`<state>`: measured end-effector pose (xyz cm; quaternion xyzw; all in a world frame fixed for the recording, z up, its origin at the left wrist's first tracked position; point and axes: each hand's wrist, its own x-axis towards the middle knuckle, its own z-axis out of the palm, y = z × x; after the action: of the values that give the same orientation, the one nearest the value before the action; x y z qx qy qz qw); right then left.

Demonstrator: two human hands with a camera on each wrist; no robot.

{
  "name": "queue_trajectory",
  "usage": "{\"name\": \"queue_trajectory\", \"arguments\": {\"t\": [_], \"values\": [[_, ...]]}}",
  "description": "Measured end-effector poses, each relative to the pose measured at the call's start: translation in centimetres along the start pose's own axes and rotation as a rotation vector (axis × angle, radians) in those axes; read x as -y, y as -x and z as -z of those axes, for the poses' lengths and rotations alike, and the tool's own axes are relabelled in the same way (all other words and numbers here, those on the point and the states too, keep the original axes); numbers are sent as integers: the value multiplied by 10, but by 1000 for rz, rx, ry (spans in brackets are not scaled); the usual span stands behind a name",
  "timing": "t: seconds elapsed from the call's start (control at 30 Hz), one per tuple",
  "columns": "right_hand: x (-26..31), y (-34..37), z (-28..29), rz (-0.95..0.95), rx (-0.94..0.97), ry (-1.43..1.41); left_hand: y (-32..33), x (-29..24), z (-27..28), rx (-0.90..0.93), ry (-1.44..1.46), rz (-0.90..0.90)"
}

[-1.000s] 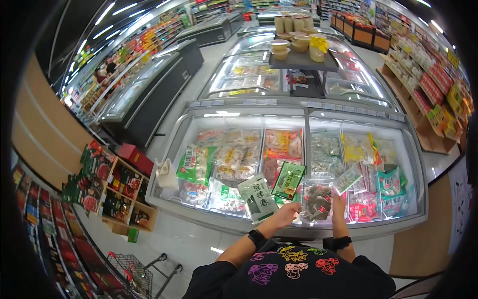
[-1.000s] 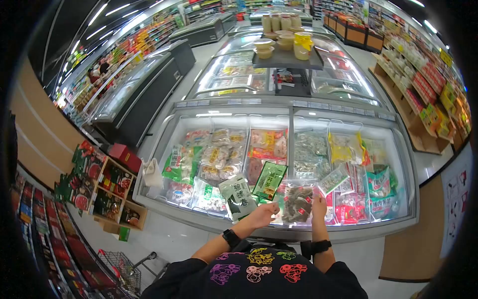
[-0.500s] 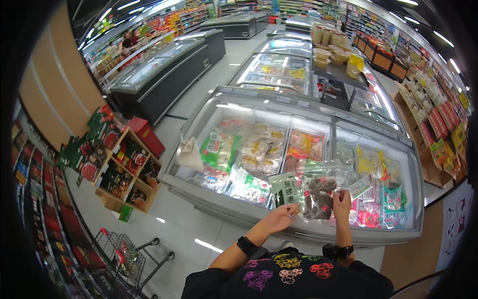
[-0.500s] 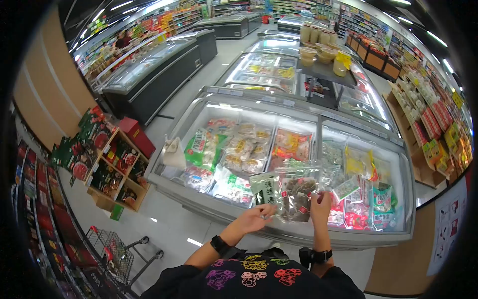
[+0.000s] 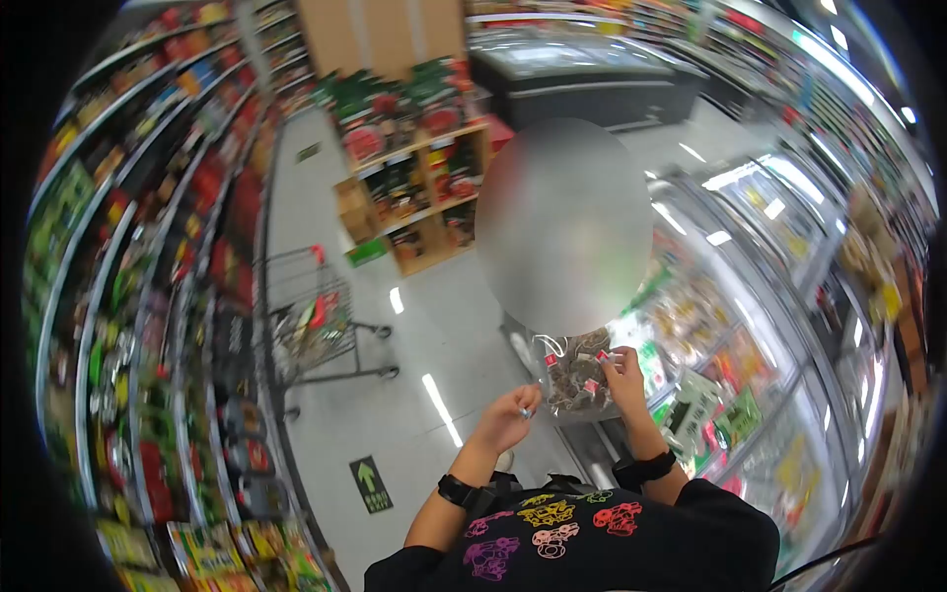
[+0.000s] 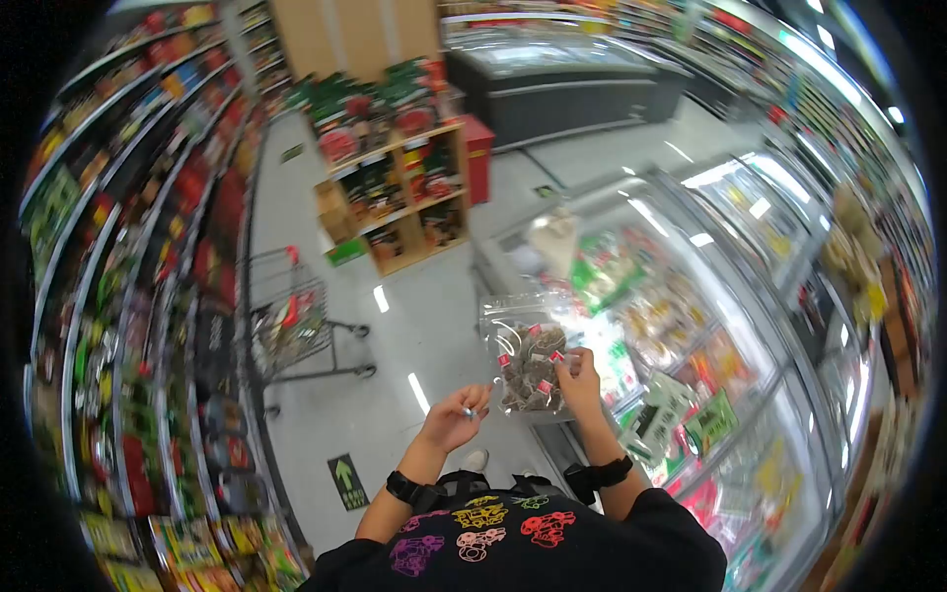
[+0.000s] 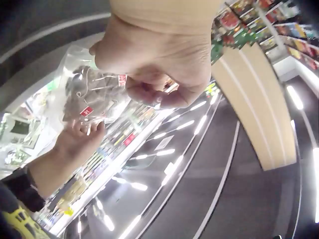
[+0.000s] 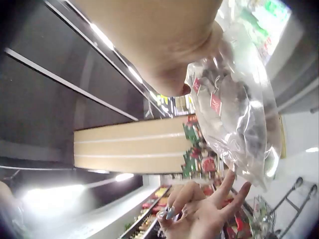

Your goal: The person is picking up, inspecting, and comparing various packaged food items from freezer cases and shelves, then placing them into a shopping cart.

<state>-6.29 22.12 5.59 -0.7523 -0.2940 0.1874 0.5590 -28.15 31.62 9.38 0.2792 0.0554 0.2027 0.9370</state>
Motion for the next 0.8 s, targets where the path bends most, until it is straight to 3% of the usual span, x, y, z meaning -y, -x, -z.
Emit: {"name": "queue_trajectory", "arguments": {"t": [0.1,0.23,0.3,0.33,0.43,0.6,0.8], "values": [[0,0,-71,-12,272,50,57,-12,29,-209,55,-174],[42,18,-153,-25,588,95,120,-21,51,-548,224,-376],[65,32,-192,105,678,118,149,-27,63,-600,256,-488],[72,38,-212,155,713,141,161,-31,72,-618,271,-548],[110,61,-265,283,782,166,195,-52,99,-452,267,-685],[153,94,-335,373,875,55,247,-114,96,-556,149,-824],[178,119,-386,308,870,-95,290,-169,87,-522,-46,-925]]}}
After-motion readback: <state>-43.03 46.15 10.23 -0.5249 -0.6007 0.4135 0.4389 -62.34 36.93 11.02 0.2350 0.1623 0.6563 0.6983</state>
